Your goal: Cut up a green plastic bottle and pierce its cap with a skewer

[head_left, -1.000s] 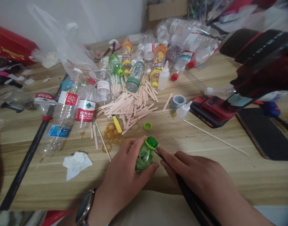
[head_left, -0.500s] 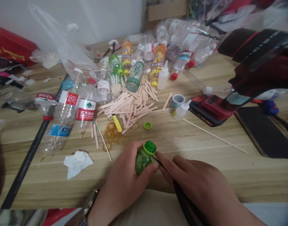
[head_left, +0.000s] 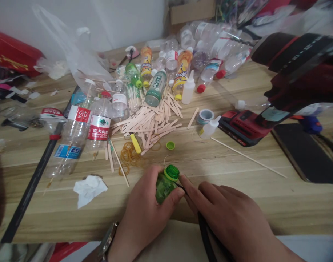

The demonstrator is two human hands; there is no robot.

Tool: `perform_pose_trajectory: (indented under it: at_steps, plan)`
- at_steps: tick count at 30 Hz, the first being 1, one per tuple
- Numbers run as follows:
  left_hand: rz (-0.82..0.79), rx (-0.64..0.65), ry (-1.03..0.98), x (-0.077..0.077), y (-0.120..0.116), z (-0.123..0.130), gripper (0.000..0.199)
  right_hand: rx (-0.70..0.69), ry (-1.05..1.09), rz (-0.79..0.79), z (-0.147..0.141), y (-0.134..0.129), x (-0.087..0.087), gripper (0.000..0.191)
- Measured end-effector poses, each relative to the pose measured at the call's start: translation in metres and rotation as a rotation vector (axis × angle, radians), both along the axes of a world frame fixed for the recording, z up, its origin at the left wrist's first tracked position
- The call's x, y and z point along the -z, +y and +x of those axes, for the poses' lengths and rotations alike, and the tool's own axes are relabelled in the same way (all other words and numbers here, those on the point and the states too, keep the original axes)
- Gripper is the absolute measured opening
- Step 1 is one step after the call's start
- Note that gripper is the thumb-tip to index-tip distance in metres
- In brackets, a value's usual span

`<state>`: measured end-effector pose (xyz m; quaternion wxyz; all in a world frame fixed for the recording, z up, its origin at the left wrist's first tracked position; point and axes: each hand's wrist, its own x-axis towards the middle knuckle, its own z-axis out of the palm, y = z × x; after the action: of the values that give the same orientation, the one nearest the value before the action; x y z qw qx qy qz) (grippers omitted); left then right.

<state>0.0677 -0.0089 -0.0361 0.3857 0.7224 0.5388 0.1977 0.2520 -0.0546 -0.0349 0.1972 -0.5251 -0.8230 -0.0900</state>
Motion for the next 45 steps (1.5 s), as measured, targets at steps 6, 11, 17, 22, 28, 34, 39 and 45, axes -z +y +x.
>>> perform_pose_trajectory:
  at_steps: [6,11,17,22,28,34,39,45]
  plan:
    - [-0.055,-0.034,0.013,0.002,-0.001,0.002,0.036,0.036,-0.023,0.036,-0.003,0.001,0.003,0.038]
    - [-0.108,-0.061,-0.018,0.001,0.000,0.002,0.036,0.041,-0.009,0.052,-0.004,0.004,0.006,0.038]
    - [-0.169,-0.028,-0.091,-0.001,0.012,-0.007,0.031,-0.002,0.052,0.028,0.000,0.005,0.007,0.039]
    - [-0.208,0.039,-0.158,0.001,0.018,-0.012,0.026,-0.025,0.067,0.013,0.002,0.004,0.006,0.041]
    - [-0.143,0.053,-0.208,0.003,0.018,-0.010,0.020,-0.026,0.060,-0.010,0.003,0.004,0.004,0.046]
    - [-0.059,0.067,-0.138,0.000,0.015,-0.009,0.025,-0.027,0.073,-0.034,0.004,0.000,0.004,0.046]
    - [0.014,0.052,-0.064,-0.001,0.008,-0.002,0.031,-0.025,0.058,-0.057,0.006,-0.003,0.002,0.047]
    - [0.133,0.053,0.014,0.005,0.000,-0.001,0.031,-0.042,0.046,-0.080,0.009,-0.003,0.002,0.046]
